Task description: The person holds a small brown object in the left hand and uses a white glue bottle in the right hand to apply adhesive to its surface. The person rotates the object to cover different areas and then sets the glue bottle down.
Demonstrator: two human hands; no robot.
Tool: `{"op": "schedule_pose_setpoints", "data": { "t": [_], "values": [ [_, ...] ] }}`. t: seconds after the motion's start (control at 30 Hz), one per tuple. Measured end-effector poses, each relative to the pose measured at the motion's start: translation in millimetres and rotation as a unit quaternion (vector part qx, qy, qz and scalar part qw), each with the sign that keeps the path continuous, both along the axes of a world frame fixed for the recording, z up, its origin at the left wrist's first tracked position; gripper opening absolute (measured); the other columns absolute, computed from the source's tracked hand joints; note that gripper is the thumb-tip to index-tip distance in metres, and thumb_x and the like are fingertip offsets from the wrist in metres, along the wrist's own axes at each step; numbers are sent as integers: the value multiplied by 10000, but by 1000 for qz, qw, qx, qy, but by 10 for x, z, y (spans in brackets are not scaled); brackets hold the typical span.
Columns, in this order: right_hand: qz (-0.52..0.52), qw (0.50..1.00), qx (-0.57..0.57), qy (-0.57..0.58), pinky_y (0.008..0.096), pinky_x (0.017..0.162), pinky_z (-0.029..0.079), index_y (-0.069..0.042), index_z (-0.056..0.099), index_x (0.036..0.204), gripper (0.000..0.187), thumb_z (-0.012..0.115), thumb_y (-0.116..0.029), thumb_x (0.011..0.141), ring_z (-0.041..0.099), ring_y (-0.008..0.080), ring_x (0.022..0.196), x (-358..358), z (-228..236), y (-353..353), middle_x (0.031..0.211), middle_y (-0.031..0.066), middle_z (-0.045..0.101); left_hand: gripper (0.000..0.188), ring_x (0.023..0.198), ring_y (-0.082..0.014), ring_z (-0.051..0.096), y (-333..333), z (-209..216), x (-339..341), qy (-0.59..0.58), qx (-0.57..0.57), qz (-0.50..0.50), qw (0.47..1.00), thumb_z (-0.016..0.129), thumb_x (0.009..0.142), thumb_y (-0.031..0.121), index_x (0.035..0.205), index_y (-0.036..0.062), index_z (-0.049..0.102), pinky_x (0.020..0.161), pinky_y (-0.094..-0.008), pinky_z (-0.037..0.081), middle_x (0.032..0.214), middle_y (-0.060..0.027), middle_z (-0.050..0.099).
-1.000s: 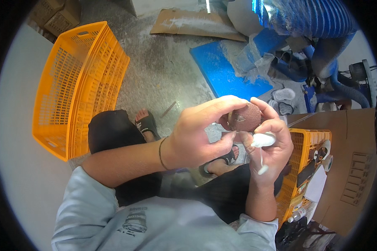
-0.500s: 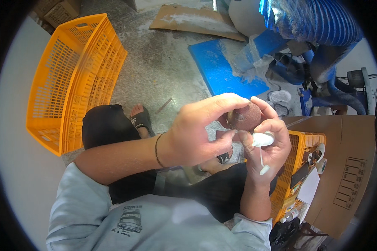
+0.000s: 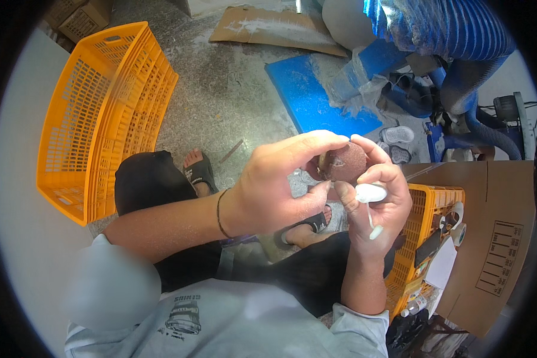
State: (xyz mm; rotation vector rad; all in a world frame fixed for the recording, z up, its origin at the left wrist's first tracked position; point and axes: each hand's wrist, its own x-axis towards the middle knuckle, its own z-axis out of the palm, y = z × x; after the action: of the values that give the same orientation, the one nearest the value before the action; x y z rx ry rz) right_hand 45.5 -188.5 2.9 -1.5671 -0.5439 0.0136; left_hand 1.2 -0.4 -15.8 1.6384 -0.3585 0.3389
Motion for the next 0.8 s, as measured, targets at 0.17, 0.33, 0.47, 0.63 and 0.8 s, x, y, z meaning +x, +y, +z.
{"op": "schedule_pose_setpoints", "data": {
  "t": [0.17, 0.33, 0.47, 0.63, 0.8],
  "values": [
    [0, 1000, 4, 16, 418, 1050, 461, -77, 595, 929, 334, 885, -150, 779, 615, 261, 1199, -7, 18, -4, 1352, 253, 619, 563, 942, -237, 716, -36, -21, 21, -31, -10, 22, 999, 716, 786, -36, 1334, -26, 588, 811, -321, 594, 1209, -179, 675],
    [-4, 1000, 1, 9, 415, 1047, 466, -81, 603, 930, 336, 892, -142, 771, 618, 261, 1196, -24, 25, -3, 1354, 247, 621, 568, 948, -225, 715, -45, -24, 20, -31, -14, 22, 999, 717, 786, -52, 1339, -25, 587, 813, -316, 596, 1214, -176, 675],
    [-4, 1000, 0, 6, 411, 1042, 470, -84, 605, 929, 343, 900, -141, 763, 621, 259, 1191, -25, 27, -13, 1354, 245, 622, 565, 955, -217, 714, -59, -33, 16, -30, -19, 22, 999, 716, 787, -53, 1337, -27, 588, 814, -317, 596, 1214, -174, 676],
    [-6, 1000, -9, 2, 404, 1036, 473, -87, 607, 932, 340, 899, -139, 766, 625, 255, 1182, -33, 32, -21, 1350, 245, 624, 557, 955, -222, 718, -74, -34, 23, -32, -30, 20, 999, 714, 787, -57, 1329, -30, 592, 814, -320, 596, 1196, -173, 683],
    [-6, 1000, -7, -4, 399, 1031, 475, -89, 610, 937, 340, 900, -139, 766, 627, 245, 1176, -20, 24, -23, 1351, 239, 627, 553, 958, -223, 721, -71, -31, 23, -36, -24, 22, 999, 711, 788, -60, 1327, -31, 591, 815, -320, 595, 1186, -172, 686]
  ]
}}
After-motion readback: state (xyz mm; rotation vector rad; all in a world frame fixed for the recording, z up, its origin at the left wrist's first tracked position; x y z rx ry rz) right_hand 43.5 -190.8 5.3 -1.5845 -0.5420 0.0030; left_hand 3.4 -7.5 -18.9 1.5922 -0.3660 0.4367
